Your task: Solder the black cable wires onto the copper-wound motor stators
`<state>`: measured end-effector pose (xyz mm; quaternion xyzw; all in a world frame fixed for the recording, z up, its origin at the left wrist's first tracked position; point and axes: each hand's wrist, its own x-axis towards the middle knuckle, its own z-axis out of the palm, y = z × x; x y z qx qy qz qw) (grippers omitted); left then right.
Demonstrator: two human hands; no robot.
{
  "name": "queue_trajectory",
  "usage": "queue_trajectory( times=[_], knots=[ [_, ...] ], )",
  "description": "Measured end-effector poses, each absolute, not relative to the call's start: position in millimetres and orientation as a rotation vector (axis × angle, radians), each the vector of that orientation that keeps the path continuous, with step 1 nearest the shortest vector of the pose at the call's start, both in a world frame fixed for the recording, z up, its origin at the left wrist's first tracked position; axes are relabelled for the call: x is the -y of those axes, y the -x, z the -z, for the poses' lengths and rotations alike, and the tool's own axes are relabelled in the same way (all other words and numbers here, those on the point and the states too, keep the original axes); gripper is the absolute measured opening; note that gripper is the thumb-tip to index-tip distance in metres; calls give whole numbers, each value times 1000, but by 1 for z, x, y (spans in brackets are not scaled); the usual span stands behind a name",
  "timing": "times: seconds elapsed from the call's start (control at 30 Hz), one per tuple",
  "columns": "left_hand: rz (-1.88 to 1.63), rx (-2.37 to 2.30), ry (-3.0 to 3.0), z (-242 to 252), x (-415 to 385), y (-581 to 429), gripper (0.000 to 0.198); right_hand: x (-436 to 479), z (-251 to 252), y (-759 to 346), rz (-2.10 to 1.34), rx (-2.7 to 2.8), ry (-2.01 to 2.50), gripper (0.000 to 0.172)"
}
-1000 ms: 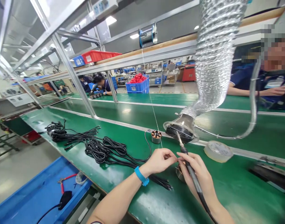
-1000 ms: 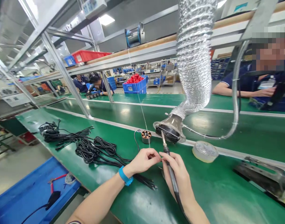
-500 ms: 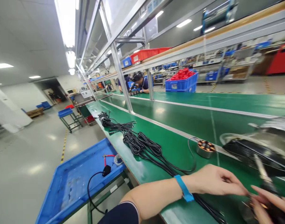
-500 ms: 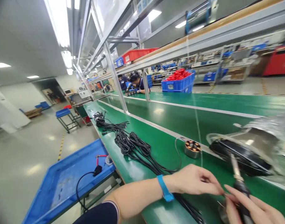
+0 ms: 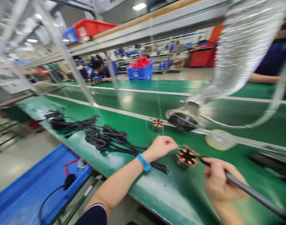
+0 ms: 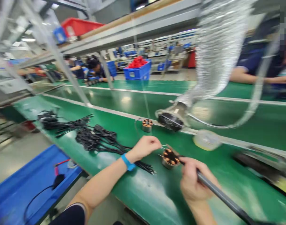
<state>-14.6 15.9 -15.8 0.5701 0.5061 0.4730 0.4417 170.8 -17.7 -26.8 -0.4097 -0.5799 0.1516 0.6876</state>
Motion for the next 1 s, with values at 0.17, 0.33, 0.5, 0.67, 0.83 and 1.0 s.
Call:
queue_trajectory(
  times=[0.17, 0.33, 0.5, 0.67, 0.83, 1.0],
  knots=[
    [-1158, -1211, -1340, 15, -12, 14, 17, 23, 24, -176, -388, 1378, 958, 27],
    [-1158, -1216, -1296, 12, -8, 12, 16, 25, 24, -172, -418, 1394, 897, 24],
    [-1148, -1230, -1277, 9, -6, 12, 17, 26, 18, -171, -444, 1437, 877, 23],
    [-1158, -1232, -1259, 8, -4, 12, 21, 26, 21, -170, -465, 1448, 871, 23],
    [-1143, -1252, -1279, 9, -4, 13, 22, 26, 25, -169, -550, 1367, 938, 26],
    [-1131, -1250, -1280, 11, -4, 14, 22, 25, 22, -166, -604, 1243, 840, 22]
  ],
)
